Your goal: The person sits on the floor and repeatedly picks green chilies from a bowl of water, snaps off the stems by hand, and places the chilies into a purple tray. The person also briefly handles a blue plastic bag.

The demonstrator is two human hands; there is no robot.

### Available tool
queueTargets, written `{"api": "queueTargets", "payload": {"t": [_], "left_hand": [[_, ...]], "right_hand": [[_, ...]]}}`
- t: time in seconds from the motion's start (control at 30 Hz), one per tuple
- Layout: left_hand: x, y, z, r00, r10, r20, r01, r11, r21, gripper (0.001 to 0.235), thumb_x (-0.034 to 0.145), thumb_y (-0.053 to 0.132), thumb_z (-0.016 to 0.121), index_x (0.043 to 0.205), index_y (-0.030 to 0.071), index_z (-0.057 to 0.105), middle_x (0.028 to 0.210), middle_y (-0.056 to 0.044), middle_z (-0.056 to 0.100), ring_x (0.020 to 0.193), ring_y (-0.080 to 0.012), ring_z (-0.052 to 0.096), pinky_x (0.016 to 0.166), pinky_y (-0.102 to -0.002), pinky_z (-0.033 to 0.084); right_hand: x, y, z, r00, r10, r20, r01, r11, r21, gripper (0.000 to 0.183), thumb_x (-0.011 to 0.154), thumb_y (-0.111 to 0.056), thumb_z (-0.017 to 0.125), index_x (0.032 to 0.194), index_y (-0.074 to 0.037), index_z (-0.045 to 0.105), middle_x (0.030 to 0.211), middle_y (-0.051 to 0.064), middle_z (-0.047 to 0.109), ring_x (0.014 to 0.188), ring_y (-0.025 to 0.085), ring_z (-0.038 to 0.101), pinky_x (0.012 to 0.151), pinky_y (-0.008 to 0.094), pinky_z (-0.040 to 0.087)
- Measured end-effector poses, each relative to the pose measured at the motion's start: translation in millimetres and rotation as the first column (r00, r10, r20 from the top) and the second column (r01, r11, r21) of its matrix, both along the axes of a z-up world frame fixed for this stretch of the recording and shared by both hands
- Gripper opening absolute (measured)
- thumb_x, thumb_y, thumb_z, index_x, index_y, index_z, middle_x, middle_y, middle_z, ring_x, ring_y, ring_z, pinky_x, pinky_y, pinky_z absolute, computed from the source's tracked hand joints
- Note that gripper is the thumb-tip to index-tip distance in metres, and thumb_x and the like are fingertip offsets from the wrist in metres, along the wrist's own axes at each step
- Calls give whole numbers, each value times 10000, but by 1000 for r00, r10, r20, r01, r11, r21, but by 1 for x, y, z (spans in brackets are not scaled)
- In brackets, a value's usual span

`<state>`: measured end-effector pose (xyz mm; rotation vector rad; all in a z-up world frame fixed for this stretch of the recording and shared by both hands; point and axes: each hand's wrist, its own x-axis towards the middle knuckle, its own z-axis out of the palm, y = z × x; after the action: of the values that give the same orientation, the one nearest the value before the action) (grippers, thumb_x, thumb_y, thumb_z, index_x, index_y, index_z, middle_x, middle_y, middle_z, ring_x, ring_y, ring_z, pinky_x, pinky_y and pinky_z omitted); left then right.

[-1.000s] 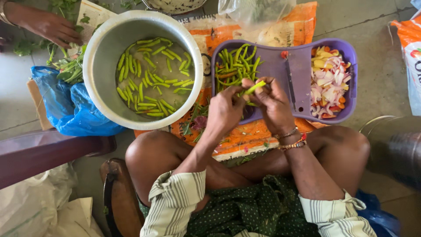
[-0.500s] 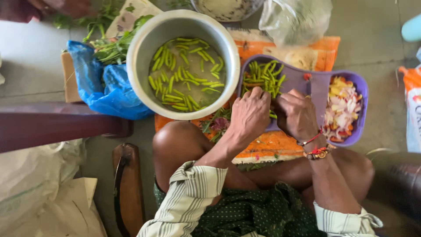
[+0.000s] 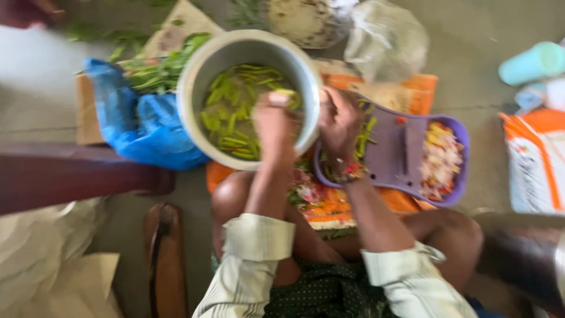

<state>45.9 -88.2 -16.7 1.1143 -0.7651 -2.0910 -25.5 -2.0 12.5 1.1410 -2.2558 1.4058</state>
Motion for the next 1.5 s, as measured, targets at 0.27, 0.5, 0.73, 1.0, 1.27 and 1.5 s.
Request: {"api": "queueTargets", "payload": {"t": [0.27,0.5,0.73,1.0,1.27,1.5], "left_hand": [[24,-14,25,719,431,545,149,671,-727,460,833,227,758,1249,72,638,1233,-190,510,1171,-341,474,910,-537,406],[15,-5,35,831,260,491,304,527,-794,186,896,192,671,1051,110,731,1052,-141,673,965,-276,638,803,-429,552],[0,42,21,766,-170,620,633,365,-683,153,982,181,625,1011,98,750,972,-125,743,773,-268,738,713,-427,585],[-10,75,11,700,-226,678,714,175,-678,219,908,145,647,1109,97,718,1049,-177,709,861,-359,713,730,-483,563],[-18,89,18,827,-252,502,538,102,-837,351,894,220,689,1213,72,678,1068,-165,708,916,-410,681,756,-500,540],[-17,85,18,665,-242,706,728,1,-685,176,916,110,575,1038,81,698,1051,-125,724,947,-350,718,812,-470,549]], "right_hand": [[-41,25,-45,989,-6,147,-4,998,68,305,1041,-343,681,1141,-72,777,1119,116,770,1029,208,712,889,356,578],[-88,127,-110,863,58,-501,284,766,577,533,628,-46,758,1158,-90,791,1170,173,776,979,315,736,821,373,591],[-81,161,-89,943,-155,295,43,935,352,205,898,-129,800,1098,-82,791,957,75,781,828,164,733,744,282,574],[-88,157,-48,926,-156,345,82,972,221,173,883,-87,819,1054,-65,800,940,18,792,806,95,739,720,244,612],[-79,163,-25,696,38,717,115,980,-163,185,912,-111,799,1074,-33,751,938,63,772,756,119,734,678,280,621],[-51,146,22,978,198,67,-209,907,366,291,857,-7,759,1148,-26,746,1023,81,776,891,162,743,746,302,591]]}}
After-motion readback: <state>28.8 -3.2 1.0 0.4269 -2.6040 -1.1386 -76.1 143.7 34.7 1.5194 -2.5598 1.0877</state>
